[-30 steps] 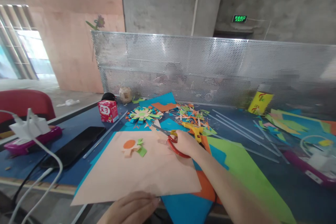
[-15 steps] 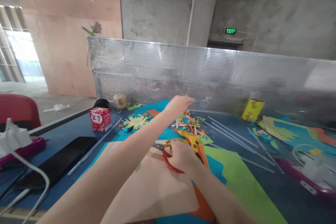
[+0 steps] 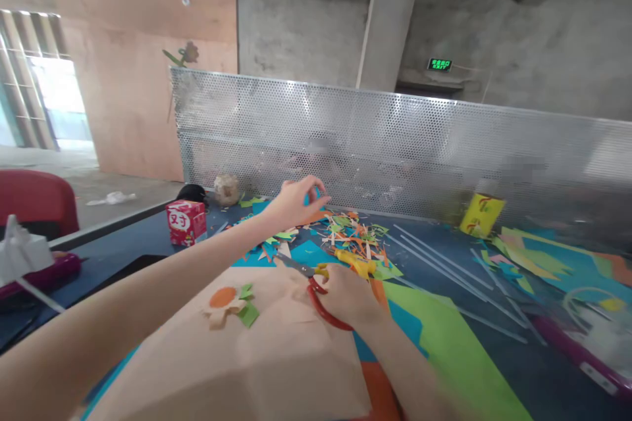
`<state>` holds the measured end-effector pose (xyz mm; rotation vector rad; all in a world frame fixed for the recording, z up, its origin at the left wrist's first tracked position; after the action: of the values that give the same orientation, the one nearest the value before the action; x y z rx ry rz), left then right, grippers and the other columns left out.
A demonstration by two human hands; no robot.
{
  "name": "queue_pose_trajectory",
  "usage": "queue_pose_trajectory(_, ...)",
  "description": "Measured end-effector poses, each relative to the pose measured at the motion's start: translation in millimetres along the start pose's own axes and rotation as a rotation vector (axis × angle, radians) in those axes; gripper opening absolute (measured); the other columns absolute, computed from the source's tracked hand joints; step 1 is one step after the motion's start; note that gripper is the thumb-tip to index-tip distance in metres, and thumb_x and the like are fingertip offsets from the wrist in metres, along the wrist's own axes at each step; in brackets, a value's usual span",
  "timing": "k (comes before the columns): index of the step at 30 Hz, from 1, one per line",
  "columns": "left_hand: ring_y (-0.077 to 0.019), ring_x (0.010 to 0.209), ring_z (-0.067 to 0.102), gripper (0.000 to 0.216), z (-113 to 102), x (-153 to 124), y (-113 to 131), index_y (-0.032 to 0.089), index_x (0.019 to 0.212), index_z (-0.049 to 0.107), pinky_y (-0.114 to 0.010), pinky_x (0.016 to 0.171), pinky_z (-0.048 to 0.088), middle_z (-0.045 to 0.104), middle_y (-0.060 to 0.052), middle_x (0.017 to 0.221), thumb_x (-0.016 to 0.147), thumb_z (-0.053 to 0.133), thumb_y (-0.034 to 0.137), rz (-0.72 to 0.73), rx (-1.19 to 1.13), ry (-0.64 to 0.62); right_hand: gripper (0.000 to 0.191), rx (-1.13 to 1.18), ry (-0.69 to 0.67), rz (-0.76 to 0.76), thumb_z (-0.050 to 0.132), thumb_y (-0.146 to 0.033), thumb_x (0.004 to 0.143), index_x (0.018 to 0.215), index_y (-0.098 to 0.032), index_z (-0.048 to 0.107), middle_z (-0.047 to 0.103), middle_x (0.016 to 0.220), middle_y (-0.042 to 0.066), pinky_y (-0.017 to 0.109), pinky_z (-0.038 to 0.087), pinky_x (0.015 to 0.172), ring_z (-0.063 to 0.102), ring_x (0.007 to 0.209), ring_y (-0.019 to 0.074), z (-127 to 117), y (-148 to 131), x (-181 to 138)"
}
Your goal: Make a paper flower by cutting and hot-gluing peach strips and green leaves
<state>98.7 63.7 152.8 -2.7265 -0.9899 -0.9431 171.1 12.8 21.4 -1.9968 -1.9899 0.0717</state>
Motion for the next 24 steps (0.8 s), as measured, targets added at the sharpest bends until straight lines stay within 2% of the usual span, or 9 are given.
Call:
queue_pose_trajectory(2,-0.0109,0.068,0.051,0.017,-40.3,-34.7,6.5,0.018,0.085,0.046,-0.032,0.08,0.035,0.055,0.001,0.071,0.083,0.038,0.033,0.084,-0.034,0.224,0.034,0.011,0.023,0.022,0.04,-0.045,0.075,0.083,-0.018,0.059,0.066,0.085,0.01,0.028,0.041,0.061,0.061,0.081,0.0233,-2.6,6.8,2.4)
queue_pose_trajectory(4,-0.0114,0.069,0.051,0.012,-48.6,-67.0,10.1,0.018,0.078,0.045,-0.028,0.072,0.039,0.053,0.001,0.071,0.079,0.045,0.03,0.166,-0.104,0.255,0.036,0.036,0.041,0.044,0.041,-0.048,0.075,0.084,-0.018,0.058,0.065,0.083,0.01,0.027,0.04,0.059,0.061,0.078,0.023,-5.4,12.8,4.7)
queue_pose_trajectory(7,-0.017,0.084,0.053,0.035,-36.3,-106.2,-22.6,0.016,0.096,0.044,-0.031,0.072,0.043,0.055,-0.007,0.091,0.071,0.054,0.036,-0.167,-0.145,0.327,0.035,0.115,0.066,0.021,0.045,-0.05,0.074,0.081,-0.017,0.057,0.065,0.08,0.008,0.025,0.037,0.057,0.06,0.074,0.0204,-10.5,13.1,6.5)
queue_pose_trajectory(9,-0.0218,0.09,0.055,0.042,-1.8,-128.6,-32.3,0.016,0.108,0.045,-0.038,0.074,0.043,0.056,-0.012,0.1,0.073,0.048,0.039,-0.359,-0.121,0.14,0.032,0.16,0.061,-0.016,0.045,-0.048,0.075,0.077,-0.017,0.056,0.064,0.078,0.007,0.024,0.036,0.057,0.059,0.072,0.0188,-12.3,8.7,6.2)
queue_pose_trajectory(10,-0.0253,0.099,0.053,0.049,20.8,-137.2,-22.4,0.017,0.116,0.044,-0.043,0.081,0.04,0.056,-0.014,0.107,0.074,0.047,0.042,-0.314,-0.093,-0.035,0.031,0.173,0.051,-0.033,0.045,-0.046,0.076,0.076,-0.018,0.056,0.064,0.078,0.007,0.024,0.036,0.056,0.059,0.071,0.0182,-12.3,6.2,5.6)
queue_pose_trajectory(12,-0.0323,0.108,0.047,0.062,42.1,-156.2,-3.9,0.02,0.115,0.05,-0.05,0.091,0.031,0.055,-0.014,0.115,0.063,0.055,0.052,-0.251,-0.095,-0.141,0.028,0.176,0.027,-0.039,0.047,-0.045,0.075,0.073,-0.018,0.055,0.065,0.077,0.006,0.023,0.035,0.056,0.059,0.071,0.0181,-11.3,3.6,4.0)
queue_pose_trajectory(14,-0.0357,0.121,0.032,0.073,60.7,-171.2,11.4,0.017,0.125,0.043,-0.055,0.099,0.016,0.039,-0.017,0.132,0.067,0.045,0.061,-0.169,-0.04,-0.281,0.029,0.16,0.02,-0.032,0.049,-0.047,0.073,0.072,-0.018,0.054,0.065,0.077,0.006,0.023,0.034,0.056,0.059,0.073,0.019,-10.5,3.1,2.7)
queue_pose_trajectory(18,-0.0358,0.128,0.013,0.088,77.4,-176.0,-1.9,0.005,0.133,0.021,-0.056,0.1,0.0,0.014,-0.021,0.139,0.071,0.027,0.066,-0.142,0.128,-0.418,0.032,0.169,0.033,-0.026,0.049,-0.05,0.073,0.075,-0.018,0.055,0.064,0.077,0.006,0.023,0.033,0.056,0.059,0.072,0.0193,-7.8,4.4,2.5)
queue_pose_trajectory(24,-0.0385,0.124,0.026,0.07,56.7,-144.5,-54.2,0.01,0.123,0.043,-0.06,0.097,0.002,0.038,-0.022,0.13,0.071,0.044,0.057,-0.419,0.028,-0.17,0.031,0.231,0.091,-0.055,0.05,-0.05,0.072,0.077,-0.019,0.055,0.063,0.077,0.006,0.024,0.034,0.058,0.057,0.074,0.0192,-7.8,2.6,3.3)
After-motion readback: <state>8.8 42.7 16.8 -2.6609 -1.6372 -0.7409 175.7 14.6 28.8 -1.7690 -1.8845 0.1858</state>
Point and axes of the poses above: each hand's wrist, its own x-axis towards the middle knuckle, its own z-axis out of the palm, y = z × x, the point moved 9 cm from there along x, towards the middle knuckle
